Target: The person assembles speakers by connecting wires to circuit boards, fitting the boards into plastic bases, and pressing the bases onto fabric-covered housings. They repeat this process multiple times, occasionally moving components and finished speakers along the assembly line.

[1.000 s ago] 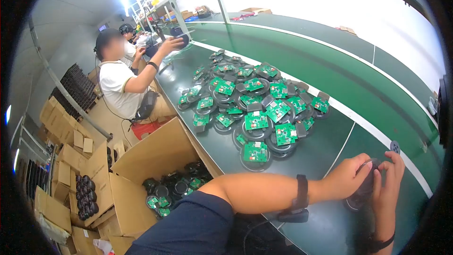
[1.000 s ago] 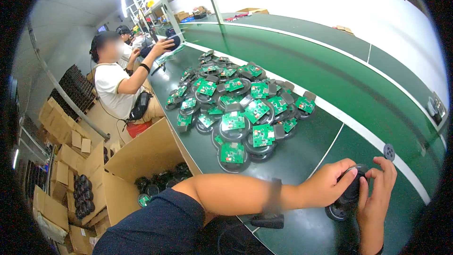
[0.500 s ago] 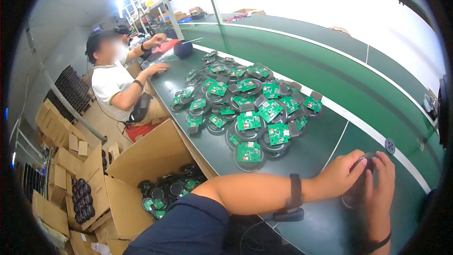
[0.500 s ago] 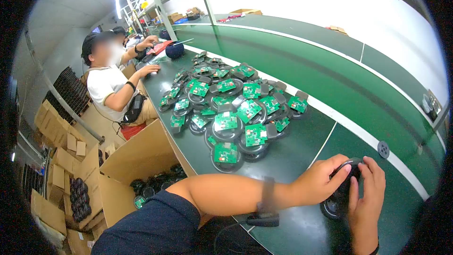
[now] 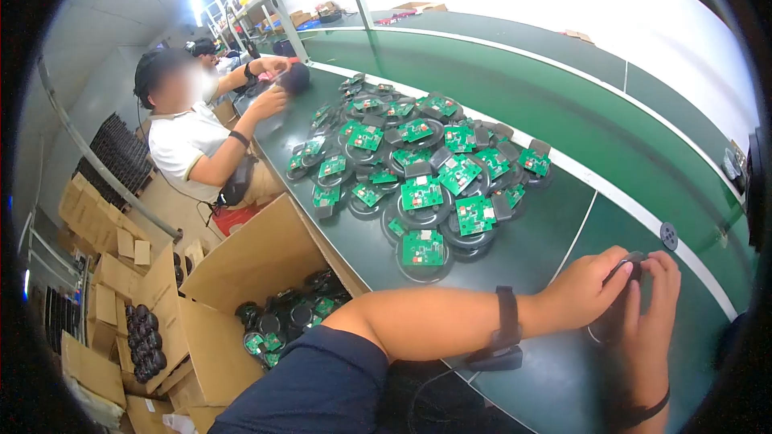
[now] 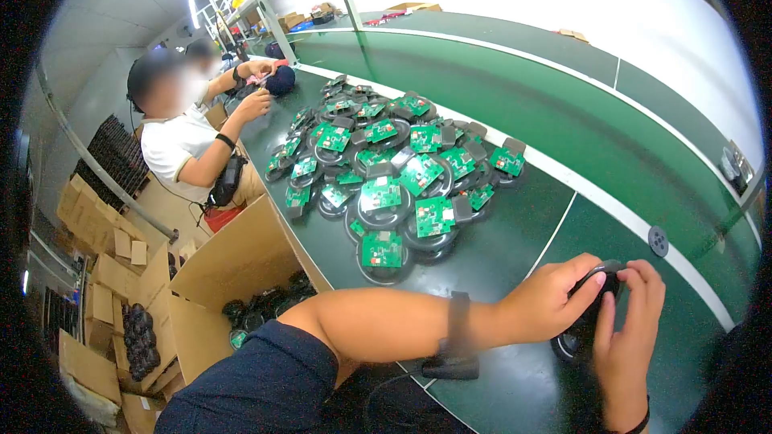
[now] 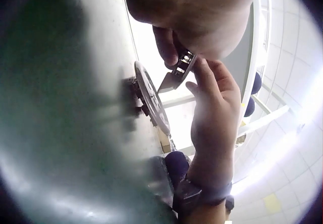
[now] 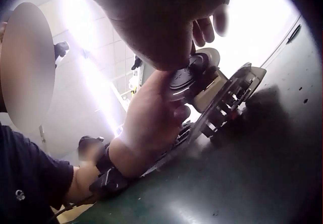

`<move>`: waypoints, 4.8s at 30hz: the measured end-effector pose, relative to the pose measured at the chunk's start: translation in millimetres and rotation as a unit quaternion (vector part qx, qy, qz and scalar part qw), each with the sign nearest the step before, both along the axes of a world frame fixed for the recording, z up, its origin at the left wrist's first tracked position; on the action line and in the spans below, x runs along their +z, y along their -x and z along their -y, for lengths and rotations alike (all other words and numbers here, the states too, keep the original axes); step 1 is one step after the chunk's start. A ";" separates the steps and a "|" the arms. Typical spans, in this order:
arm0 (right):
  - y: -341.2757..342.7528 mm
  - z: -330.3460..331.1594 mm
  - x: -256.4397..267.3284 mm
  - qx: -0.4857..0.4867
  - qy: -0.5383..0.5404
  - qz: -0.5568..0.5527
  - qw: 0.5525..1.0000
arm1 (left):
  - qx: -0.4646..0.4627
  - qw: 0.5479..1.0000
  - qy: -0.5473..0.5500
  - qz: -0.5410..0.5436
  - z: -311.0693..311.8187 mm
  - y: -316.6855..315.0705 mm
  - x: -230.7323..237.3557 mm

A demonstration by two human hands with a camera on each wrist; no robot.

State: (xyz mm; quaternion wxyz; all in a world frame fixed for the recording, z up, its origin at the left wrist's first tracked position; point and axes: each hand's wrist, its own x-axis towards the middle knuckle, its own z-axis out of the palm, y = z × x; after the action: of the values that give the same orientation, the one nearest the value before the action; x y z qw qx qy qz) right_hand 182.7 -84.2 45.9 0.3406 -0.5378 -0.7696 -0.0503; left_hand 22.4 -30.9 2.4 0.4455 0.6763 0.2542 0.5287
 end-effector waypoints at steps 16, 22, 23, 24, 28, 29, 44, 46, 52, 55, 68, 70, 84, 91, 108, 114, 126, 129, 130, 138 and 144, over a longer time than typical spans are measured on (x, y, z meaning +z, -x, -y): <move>-8.3 -7.9 4.2 0.028 0.060 -0.083 0.994 | 0.048 0.997 -0.032 -0.055 2.4 -0.3 2.8; -9.3 -13.8 -1.7 0.025 -0.023 0.017 0.999 | -0.005 0.994 0.101 -0.034 1.0 -0.9 1.1; -8.3 -13.3 -0.6 0.021 -0.022 0.022 0.999 | -0.009 0.994 0.101 -0.030 0.2 -1.3 -0.5; -7.1 -12.7 -0.2 0.020 -0.018 0.034 0.999 | -0.011 0.993 0.113 -0.025 -0.5 -1.6 -2.8; -11.2 -13.3 1.7 0.032 0.016 0.012 0.999 | -0.020 0.990 0.135 -0.022 0.1 -2.7 -4.0; -11.5 -12.0 3.2 0.030 0.017 0.012 0.999 | -0.019 0.991 0.128 -0.029 1.1 -2.2 -1.8; -7.3 -8.8 0.8 0.038 0.010 -0.096 0.995 | 0.035 0.999 0.017 -0.037 4.6 2.7 11.0; -8.8 -9.7 -3.2 0.059 0.002 -0.108 0.992 | 0.032 0.998 0.017 -0.052 4.6 5.1 11.4; -1.9 -8.2 1.1 0.051 -0.002 -0.061 0.997 | -0.001 0.995 0.100 0.032 -0.1 -2.4 -2.2; -6.5 -9.4 2.5 0.094 -0.035 -0.011 0.995 | -0.055 0.970 0.230 0.059 -1.9 1.0 9.2; -24.2 14.5 39.7 0.108 -0.212 0.078 0.968 | 0.035 0.920 0.381 0.082 -51.8 23.4 6.3; -52.1 -9.8 36.0 0.004 -0.282 0.000 0.959 | 0.023 0.927 0.360 0.107 -51.6 23.2 10.8; -172.9 -51.7 -35.8 -0.243 -0.011 -0.016 0.970 | -0.003 0.956 0.287 0.055 -48.6 15.8 -4.1; -176.5 -56.8 -47.3 -0.234 0.060 -0.042 0.970 | -0.004 0.957 0.286 0.042 -45.9 14.1 -1.7; -176.5 -57.0 -45.9 -0.223 0.019 -0.105 0.969 | -0.023 0.960 0.273 0.053 -46.4 12.7 -6.7; -171.2 -55.4 -42.5 -0.244 -0.006 -0.088 0.966 | -0.035 0.968 0.245 0.048 -46.6 13.3 -6.8; -182.3 -51.8 -46.2 -0.427 0.162 -0.053 0.888 | -0.064 0.957 0.274 0.075 -48.3 15.0 -9.5; -186.3 -55.4 -54.7 -0.399 0.156 -0.054 0.902 | -0.080 0.953 0.276 0.098 -50.2 14.2 -14.9; -187.8 -56.6 -57.0 -0.371 0.150 -0.072 0.914 | -0.073 0.958 0.262 0.088 -49.9 14.0 -14.9; -193.6 -59.5 -63.8 -0.307 0.141 -0.122 0.933 | -0.078 0.966 0.230 0.087 -51.8 11.6 -21.4; -191.3 -59.0 -62.1 -0.277 0.144 -0.125 0.942 | -0.055 0.964 0.249 0.072 -46.1 11.2 -10.7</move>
State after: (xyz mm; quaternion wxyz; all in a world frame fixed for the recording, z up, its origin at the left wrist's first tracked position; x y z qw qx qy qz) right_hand 374.0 -25.1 -16.2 0.3253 -0.7749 -0.5407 0.0365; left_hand 11.2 15.2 -8.3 0.6453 0.5172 0.3072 0.4708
